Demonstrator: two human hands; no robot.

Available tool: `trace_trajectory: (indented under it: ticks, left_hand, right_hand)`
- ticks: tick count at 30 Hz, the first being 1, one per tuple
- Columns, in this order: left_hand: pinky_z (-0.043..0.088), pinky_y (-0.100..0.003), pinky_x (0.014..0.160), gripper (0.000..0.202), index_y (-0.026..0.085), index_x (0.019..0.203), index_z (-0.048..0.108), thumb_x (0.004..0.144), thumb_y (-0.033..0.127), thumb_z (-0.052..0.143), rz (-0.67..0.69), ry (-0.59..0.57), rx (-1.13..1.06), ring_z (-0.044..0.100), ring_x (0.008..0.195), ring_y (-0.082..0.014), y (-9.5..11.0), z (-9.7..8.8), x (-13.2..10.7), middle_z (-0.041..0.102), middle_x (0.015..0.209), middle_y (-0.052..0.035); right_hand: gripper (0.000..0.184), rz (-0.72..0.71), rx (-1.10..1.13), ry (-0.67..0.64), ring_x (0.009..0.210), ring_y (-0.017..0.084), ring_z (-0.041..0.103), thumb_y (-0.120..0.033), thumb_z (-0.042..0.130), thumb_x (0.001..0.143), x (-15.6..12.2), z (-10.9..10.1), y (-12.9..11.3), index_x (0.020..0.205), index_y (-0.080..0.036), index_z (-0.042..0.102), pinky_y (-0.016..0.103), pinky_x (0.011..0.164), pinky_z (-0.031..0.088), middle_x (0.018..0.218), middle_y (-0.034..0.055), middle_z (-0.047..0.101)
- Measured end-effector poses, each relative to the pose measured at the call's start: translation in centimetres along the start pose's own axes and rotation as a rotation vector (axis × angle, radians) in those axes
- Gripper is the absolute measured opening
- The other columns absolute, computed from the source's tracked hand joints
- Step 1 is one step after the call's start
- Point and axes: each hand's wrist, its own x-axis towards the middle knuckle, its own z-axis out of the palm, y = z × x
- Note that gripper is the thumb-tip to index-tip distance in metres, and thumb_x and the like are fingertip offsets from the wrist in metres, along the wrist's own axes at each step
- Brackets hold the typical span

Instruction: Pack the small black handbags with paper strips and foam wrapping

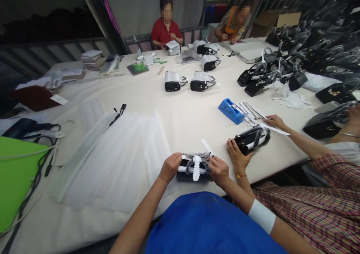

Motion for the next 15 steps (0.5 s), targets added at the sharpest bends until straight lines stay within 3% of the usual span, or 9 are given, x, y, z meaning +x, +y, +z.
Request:
trace_trajectory:
  ticks: [4, 8, 12, 15]
  left_hand:
    - [0.055, -0.035, 0.080, 0.023, 0.020, 0.094, 0.061, 0.090, 0.016, 0.039, -0.058, 0.016, -0.021, 0.064, 0.087, -0.0185, 0.0, -0.5, 1.6, 0.066, 0.085, -0.0073]
    - [0.053, -0.029, 0.063, 0.023, 0.022, 0.077, 0.058, 0.088, 0.014, 0.039, -0.052, -0.030, -0.025, 0.061, 0.068, -0.0163, -0.5, -0.8, 2.6, 0.061, 0.070, -0.0025]
    - [0.052, -0.028, 0.058, 0.024, 0.024, 0.073, 0.056, 0.087, 0.012, 0.040, -0.030, 0.033, -0.018, 0.060, 0.063, -0.0169, -1.3, 0.0, 2.0, 0.061, 0.067, -0.0015]
    - [0.056, -0.030, 0.065, 0.021, 0.025, 0.087, 0.061, 0.087, 0.012, 0.044, -0.016, 0.115, -0.021, 0.065, 0.072, -0.0179, -1.4, 0.8, 1.1, 0.067, 0.079, -0.0027]
  right_hand:
    - [0.034, 0.115, 0.026, -0.039, 0.078, 0.018, 0.063, -0.014, 0.038, 0.093, 1.2, 0.4, 0.1, 0.094, -0.022, 0.071, 0.028, 0.070, 0.048, 0.096, 0.0082, 0.071]
    - [0.034, 0.158, 0.171, -0.145, 0.074, 0.015, 0.065, -0.015, 0.039, 0.092, 2.4, 0.0, 0.1, 0.087, -0.026, 0.071, 0.023, 0.066, 0.049, 0.087, 0.0024, 0.071]
    - [0.027, 0.183, 0.290, -0.341, 0.073, 0.014, 0.065, -0.010, 0.048, 0.080, 3.3, -2.2, 0.4, 0.076, -0.026, 0.070, 0.021, 0.065, 0.048, 0.081, -0.0020, 0.070]
    - [0.028, 0.321, 0.333, -0.295, 0.074, 0.014, 0.065, -0.007, 0.047, 0.076, 5.1, -4.8, 0.2, 0.075, -0.023, 0.070, 0.022, 0.070, 0.048, 0.078, -0.0008, 0.070]
